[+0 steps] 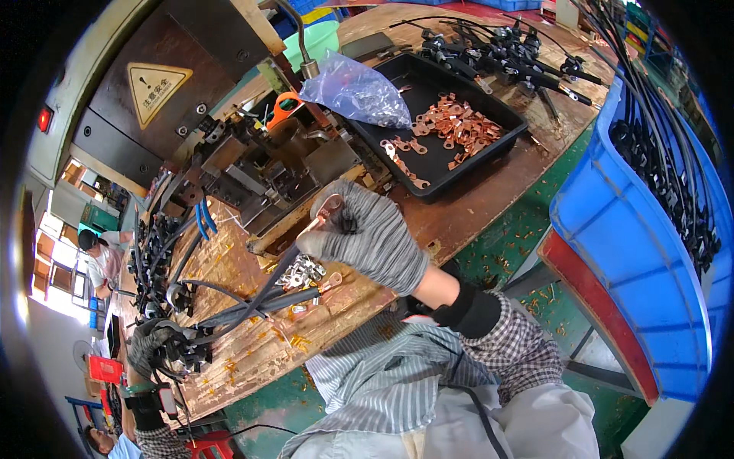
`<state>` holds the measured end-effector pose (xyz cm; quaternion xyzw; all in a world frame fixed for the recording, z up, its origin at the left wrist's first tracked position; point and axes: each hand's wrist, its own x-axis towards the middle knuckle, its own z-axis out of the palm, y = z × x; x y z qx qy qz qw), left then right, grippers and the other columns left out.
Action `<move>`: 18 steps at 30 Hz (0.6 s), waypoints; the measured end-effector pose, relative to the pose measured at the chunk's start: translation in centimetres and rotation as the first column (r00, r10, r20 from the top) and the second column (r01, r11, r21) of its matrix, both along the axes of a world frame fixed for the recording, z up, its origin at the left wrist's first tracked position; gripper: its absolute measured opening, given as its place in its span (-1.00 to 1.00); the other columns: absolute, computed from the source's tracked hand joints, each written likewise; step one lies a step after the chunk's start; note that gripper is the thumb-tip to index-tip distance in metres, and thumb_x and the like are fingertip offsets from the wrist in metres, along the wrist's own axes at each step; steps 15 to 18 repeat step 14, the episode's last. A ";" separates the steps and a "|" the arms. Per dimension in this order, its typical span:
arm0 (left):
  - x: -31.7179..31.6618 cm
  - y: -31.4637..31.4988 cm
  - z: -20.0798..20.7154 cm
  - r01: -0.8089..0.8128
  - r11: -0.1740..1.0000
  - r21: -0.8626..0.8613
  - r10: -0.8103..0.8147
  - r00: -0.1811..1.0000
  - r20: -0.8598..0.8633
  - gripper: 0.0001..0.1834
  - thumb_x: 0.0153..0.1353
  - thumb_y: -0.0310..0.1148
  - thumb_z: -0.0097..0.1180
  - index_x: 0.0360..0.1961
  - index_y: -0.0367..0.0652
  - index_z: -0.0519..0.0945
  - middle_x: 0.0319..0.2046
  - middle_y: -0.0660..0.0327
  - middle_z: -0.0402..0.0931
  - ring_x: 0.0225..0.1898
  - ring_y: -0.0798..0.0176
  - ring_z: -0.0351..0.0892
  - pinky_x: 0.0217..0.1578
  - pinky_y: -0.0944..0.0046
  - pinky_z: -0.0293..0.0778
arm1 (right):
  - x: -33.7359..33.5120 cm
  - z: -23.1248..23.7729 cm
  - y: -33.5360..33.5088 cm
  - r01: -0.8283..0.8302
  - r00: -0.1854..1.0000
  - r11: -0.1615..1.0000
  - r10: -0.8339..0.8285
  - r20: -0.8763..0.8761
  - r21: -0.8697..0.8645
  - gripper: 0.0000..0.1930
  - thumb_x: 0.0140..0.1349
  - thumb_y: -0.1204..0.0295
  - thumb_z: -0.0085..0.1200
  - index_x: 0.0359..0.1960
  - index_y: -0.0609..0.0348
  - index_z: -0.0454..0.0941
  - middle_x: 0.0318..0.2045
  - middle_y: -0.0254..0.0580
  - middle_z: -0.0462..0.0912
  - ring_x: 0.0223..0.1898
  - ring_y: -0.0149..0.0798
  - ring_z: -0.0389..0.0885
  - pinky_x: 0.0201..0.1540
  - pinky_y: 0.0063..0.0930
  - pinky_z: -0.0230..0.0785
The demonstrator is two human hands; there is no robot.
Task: Using a pneumatic crimping machine to attach metal lugs to heavy-duty electrical cables.
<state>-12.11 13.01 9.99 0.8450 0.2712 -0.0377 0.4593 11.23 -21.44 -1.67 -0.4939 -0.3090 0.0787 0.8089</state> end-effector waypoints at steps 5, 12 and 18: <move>-1.1 -0.1 -0.8 -0.062 0.990 0.128 0.050 0.994 0.099 -0.54 -0.08 -0.19 0.26 -0.23 -0.33 0.51 -0.37 0.25 0.53 -0.36 0.41 0.46 -0.32 0.43 0.39 | -0.8 -1.2 1.7 0.110 0.992 0.986 -0.102 -0.071 0.123 -0.72 -0.04 0.42 0.23 -0.38 0.16 0.35 -0.52 -0.47 0.42 -0.49 -0.62 0.38 -0.42 -0.70 0.30; -2.7 1.6 -3.2 -0.182 0.968 0.174 0.129 0.952 0.276 -0.48 -0.11 -0.27 0.31 -0.12 -0.28 0.45 -0.31 0.27 0.48 -0.31 0.39 0.45 -0.25 0.42 0.39 | -2.3 -1.9 3.3 0.303 0.941 0.949 -0.283 0.186 -0.090 -0.58 0.06 0.42 0.13 -0.07 0.28 0.28 -0.47 -0.31 0.50 -0.49 -0.34 0.51 -0.35 -0.51 0.40; -2.8 2.0 -3.2 -0.179 0.960 0.217 0.110 0.950 0.293 -0.46 -0.11 -0.31 0.32 -0.09 -0.27 0.42 -0.27 0.26 0.47 -0.27 0.40 0.43 -0.19 0.41 0.38 | -2.7 -2.3 3.2 0.349 0.899 0.934 -0.311 0.308 -0.076 -0.58 0.08 0.43 0.11 -0.04 0.27 0.27 -0.43 -0.28 0.53 -0.46 -0.30 0.54 -0.34 -0.50 0.41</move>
